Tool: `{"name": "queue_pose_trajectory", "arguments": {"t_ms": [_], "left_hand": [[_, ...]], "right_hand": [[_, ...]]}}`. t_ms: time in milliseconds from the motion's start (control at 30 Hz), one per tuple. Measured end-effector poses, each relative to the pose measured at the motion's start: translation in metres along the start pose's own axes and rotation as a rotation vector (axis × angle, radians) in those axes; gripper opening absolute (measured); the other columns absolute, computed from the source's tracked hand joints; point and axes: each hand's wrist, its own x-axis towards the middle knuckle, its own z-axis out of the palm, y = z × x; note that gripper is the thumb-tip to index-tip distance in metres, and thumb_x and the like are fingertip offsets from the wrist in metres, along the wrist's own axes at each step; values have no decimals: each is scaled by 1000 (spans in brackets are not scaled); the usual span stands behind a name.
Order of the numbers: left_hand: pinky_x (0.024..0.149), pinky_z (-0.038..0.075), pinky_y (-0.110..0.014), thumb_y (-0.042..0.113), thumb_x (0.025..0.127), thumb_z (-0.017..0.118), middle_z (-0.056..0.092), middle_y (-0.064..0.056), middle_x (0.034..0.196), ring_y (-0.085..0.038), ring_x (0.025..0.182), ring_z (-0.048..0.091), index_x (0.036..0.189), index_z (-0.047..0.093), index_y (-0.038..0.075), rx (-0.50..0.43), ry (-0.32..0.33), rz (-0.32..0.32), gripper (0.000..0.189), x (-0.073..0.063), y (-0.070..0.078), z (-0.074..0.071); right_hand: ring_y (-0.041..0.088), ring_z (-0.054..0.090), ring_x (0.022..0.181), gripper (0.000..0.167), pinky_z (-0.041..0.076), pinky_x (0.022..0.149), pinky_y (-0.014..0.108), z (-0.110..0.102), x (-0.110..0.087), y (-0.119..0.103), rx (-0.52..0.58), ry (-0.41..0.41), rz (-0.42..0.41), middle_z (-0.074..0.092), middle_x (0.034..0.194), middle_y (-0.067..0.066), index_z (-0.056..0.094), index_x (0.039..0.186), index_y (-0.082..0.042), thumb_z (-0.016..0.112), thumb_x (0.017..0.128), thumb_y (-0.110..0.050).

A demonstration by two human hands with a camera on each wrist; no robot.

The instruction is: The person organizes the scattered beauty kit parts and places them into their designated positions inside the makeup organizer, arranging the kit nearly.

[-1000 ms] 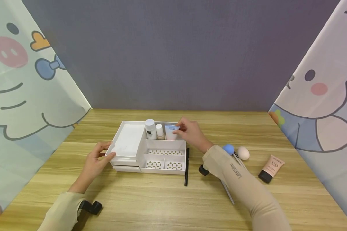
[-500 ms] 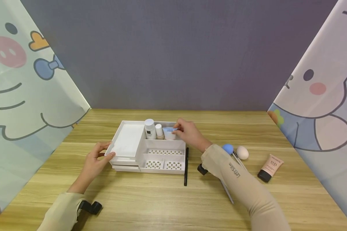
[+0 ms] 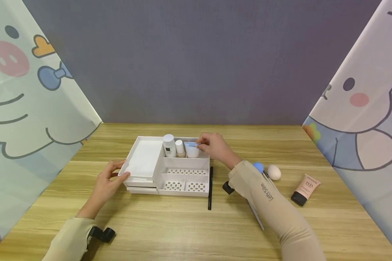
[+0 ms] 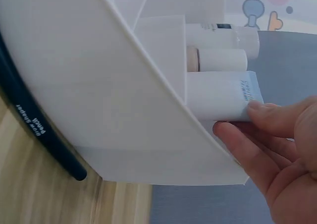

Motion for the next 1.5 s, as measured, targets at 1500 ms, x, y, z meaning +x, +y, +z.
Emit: {"name": "queue_pose_trajectory", "arguments": {"t_ms": [1500], "left_hand": [[82, 46, -22, 4, 87, 74, 65, -17, 126, 6, 102, 51, 117, 61, 0, -21, -4, 7, 33, 3, -7, 1]], "right_hand": [[1, 64, 75, 30, 53, 65, 18, -87, -67, 31, -73, 243, 72, 70, 101, 23, 64, 118, 6, 70, 94, -10]]}}
